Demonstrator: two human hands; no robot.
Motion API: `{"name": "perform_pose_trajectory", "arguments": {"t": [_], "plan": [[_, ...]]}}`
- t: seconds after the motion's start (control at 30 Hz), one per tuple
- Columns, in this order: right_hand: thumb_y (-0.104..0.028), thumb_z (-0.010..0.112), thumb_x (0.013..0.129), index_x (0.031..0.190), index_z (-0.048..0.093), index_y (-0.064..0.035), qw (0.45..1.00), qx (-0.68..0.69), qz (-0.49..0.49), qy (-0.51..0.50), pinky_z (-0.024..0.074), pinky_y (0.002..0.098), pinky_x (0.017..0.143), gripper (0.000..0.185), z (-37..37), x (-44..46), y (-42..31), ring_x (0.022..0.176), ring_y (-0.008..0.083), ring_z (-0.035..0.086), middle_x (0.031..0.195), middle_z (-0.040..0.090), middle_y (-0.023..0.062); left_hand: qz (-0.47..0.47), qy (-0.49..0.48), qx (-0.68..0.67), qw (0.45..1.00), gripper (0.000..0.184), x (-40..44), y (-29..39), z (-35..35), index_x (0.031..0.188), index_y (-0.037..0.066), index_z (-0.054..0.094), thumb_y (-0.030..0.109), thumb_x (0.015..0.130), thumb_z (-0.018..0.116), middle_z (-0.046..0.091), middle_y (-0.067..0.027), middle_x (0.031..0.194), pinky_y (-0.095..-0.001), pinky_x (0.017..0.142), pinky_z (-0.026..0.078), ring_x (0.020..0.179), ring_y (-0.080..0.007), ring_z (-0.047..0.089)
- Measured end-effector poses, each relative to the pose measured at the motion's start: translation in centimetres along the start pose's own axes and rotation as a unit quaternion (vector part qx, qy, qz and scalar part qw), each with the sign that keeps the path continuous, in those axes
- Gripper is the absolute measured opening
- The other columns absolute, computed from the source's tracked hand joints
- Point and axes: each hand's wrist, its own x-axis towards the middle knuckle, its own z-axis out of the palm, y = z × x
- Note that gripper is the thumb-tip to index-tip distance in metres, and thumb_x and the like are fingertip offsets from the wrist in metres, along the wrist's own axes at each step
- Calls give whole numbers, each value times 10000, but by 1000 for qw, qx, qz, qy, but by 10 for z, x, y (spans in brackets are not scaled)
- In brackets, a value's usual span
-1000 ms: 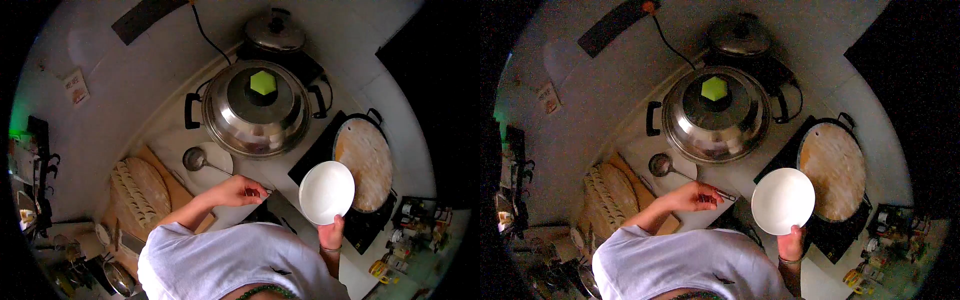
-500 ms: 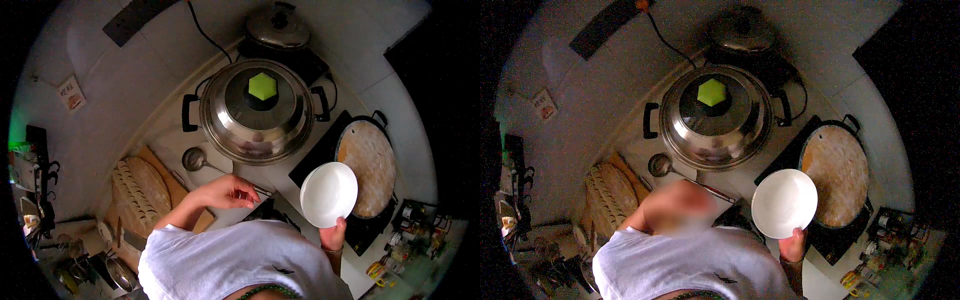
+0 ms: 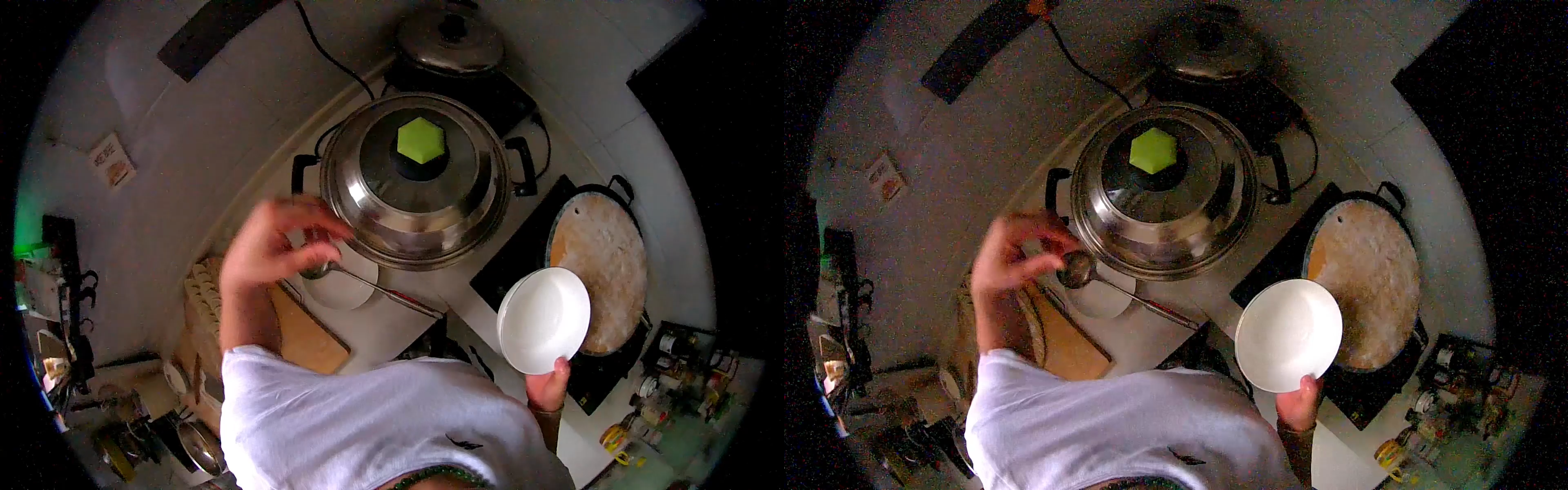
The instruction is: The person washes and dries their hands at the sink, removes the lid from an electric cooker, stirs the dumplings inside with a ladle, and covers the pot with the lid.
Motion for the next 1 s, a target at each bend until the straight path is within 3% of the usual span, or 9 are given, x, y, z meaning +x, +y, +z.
{"name": "perform_pose_trajectory", "arguments": {"t": [0.07, 0.13, 0.23, 0.3, 0.53, 0.6, 0.7, 0.83, 1.0], "plan": [[-364, 554, 750, 1362, 259, -46, 1000, 8, -3, -1, 286, 444, 1029, 749, -4, -1, 4, 1236, 289, 359, 1362, 347, 115, -57, 75, 64, 993, 229, 11, 18, -17, 910, 27, 649, 119, 710, 714, 619, -82, 773, -283, 586, 472, 681, -188, 595], [-359, 548, 753, 1363, 257, -47, 1000, 14, -6, -3, 286, 443, 1029, 744, -6, -3, 7, 1237, 289, 358, 1362, 347, 117, -7, 129, 168, 977, 258, 34, 32, -29, 909, 28, 644, 105, 674, 717, 600, -85, 770, -288, 580, 466, 674, -193, 587], [-343, 537, 766, 1362, 253, -40, 1000, 20, -22, -8, 284, 447, 1030, 726, -4, -6, 11, 1238, 292, 357, 1361, 350, 121, 66, 91, 280, 953, 304, 63, 48, -46, 940, 34, 634, 97, 652, 708, 595, -97, 821, -315, 605, 471, 715, -239, 595], [-323, 525, 778, 1358, 255, -30, 999, 30, -14, 14, 288, 455, 1028, 703, 0, -10, 13, 1233, 297, 363, 1356, 354, 128, 160, 44, 386, 908, 364, 80, 57, -46, 1003, 30, 611, 162, 674, 693, 595, -143, 987, -365, 744, 479, 880, -317, 588], [-311, 507, 786, 1354, 256, -21, 999, 22, -22, 13, 294, 452, 1030, 686, 4, -19, 16, 1239, 300, 359, 1359, 349, 139, 217, -70, 399, 888, 426, 123, 61, -25, 1082, 53, 573, 137, 676, 669, 563, -151, 1073, -384, 828, 466, 975, -343, 552], [-306, 494, 787, 1352, 258, -14, 999, 35, -15, 22, 291, 447, 1033, 679, 6, -23, 17, 1241, 300, 359, 1357, 351, 142, 187, -127, 387, 894, 410, 131, 51, -18, 1077, 50, 590, 133, 687, 683, 595, -122, 1005, -379, 804, 470, 935, -305, 573], [-307, 485, 788, 1352, 259, -12, 999, 35, -28, 15, 283, 445, 1038, 675, 5, -27, 22, 1239, 300, 362, 1355, 354, 143, 164, -133, 419, 883, 417, 139, 39, -16, 1106, 56, 575, 156, 712, 673, 605, -128, 1012, -383, 827, 463, 960, -306, 573], [-312, 478, 791, 1351, 264, -14, 999, 31, -41, 13, 276, 441, 1041, 669, 7, -35, 24, 1239, 299, 361, 1353, 357, 142, 155, -90, 443, 878, 433, 144, 39, -22, 1129, 66, 561, 179, 725, 667, 612, -132, 1017, -383, 835, 462, 974, -306, 572], [-318, 490, 787, 1348, 278, -23, 999, 26, -39, 28, 293, 436, 1027, 669, 4, -38, 24, 1232, 296, 369, 1351, 363, 133, 90, -232, 430, 868, 526, 154, 19, -5, 1194, 82, 507, 185, 709, 683, 571, -175, 1065, -413, 879, 440, 1025, -343, 529]]}}
